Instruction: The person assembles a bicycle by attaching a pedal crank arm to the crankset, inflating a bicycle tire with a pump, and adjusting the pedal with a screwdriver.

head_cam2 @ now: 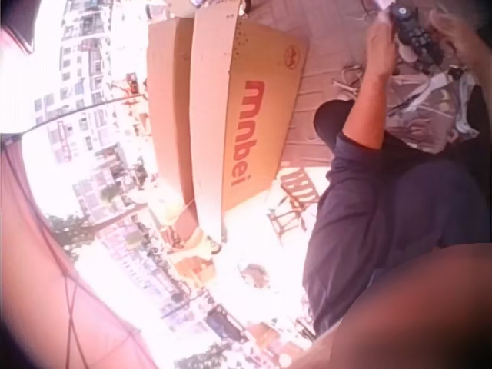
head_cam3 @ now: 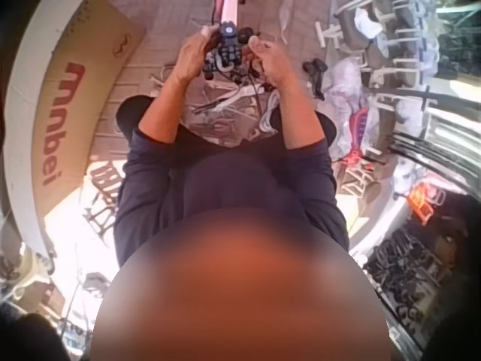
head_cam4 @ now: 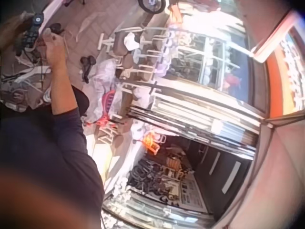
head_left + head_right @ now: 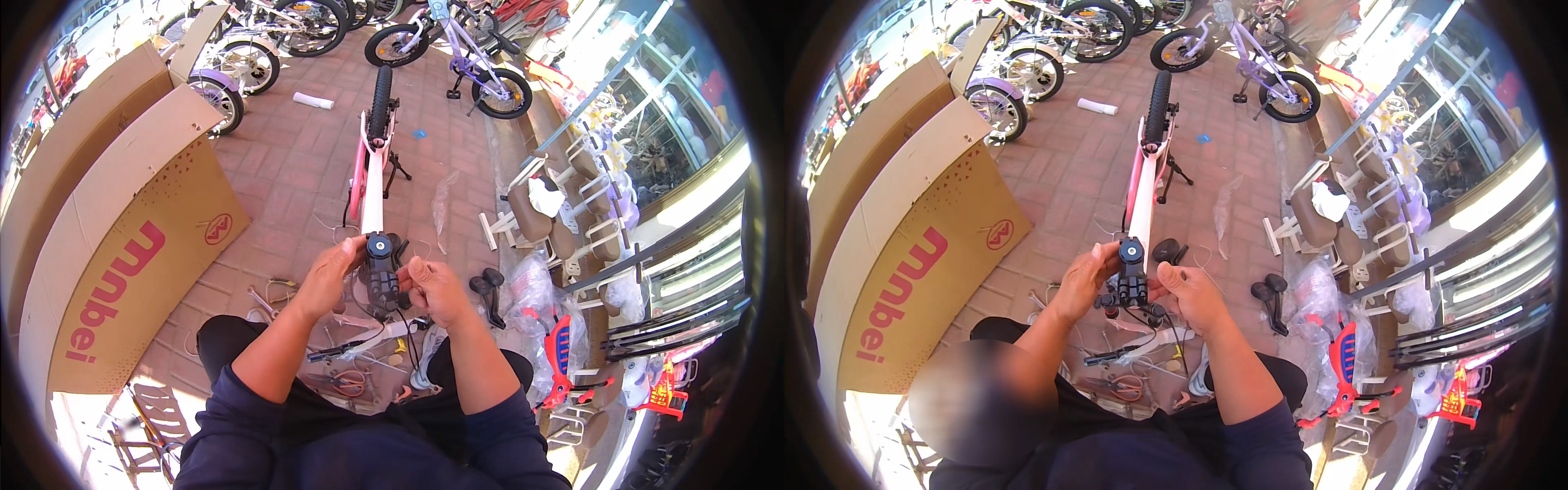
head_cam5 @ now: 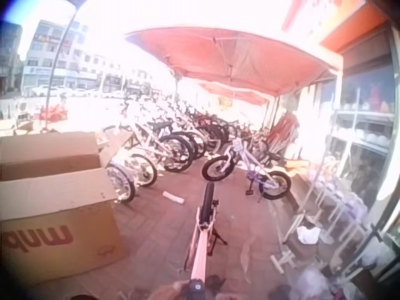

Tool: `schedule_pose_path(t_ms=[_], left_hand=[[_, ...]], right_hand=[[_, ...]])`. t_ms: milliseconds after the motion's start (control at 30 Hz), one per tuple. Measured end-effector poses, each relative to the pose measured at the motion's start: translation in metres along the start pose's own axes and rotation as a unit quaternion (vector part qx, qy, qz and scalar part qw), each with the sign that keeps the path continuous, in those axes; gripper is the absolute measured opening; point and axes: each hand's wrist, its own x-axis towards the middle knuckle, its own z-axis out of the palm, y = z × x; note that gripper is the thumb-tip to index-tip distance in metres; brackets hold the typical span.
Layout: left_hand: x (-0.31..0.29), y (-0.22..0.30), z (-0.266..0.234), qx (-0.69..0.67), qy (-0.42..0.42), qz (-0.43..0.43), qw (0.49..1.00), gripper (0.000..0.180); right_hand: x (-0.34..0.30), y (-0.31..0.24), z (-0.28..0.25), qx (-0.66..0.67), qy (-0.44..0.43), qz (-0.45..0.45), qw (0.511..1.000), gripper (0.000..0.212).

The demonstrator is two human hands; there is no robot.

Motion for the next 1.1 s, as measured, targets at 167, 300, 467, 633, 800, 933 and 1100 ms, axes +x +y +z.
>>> schedule_pose_path(t_ms=[167,300,467,633,800,933,1100], left_hand=[[-0.001,0.014,0.017,-0.001,-0.043,0.033,0.999,0.085],[-0.001,0.006,0.029,0.015,-0.005,0.058,0.998,0.079],[-0.003,0.001,0.029,0.069,0.0,0.061,0.996,0.072],[0.008,-0.038,-0.016,0.162,0.118,0.051,0.978,0.059],[0.0,-0.089,-0.06,0.654,-0.162,-0.231,0.702,0.051],[-0.021,-0.145,-0.056,0.535,-0.026,-0.117,0.837,0.054],[-0.022,-0.138,-0.042,0.537,0.014,-0.16,0.828,0.051]], right_hand=[[-0.006,-0.035,0.07,0.225,-0.016,0.09,0.97,0.041],[0.0,-0.014,0.09,0.272,0.056,0.019,0.96,0.028],[-0.004,0.002,0.1,0.282,0.105,-0.032,0.953,0.026],[0.001,-0.002,0.079,0.252,0.031,0.02,0.967,0.031],[0.003,-0.004,0.066,0.248,-0.011,0.042,0.968,0.034],[0.006,0.002,0.069,0.262,0.002,0.016,0.965,0.033],[0.002,0.004,0.091,0.285,0.085,-0.025,0.954,0.031]])
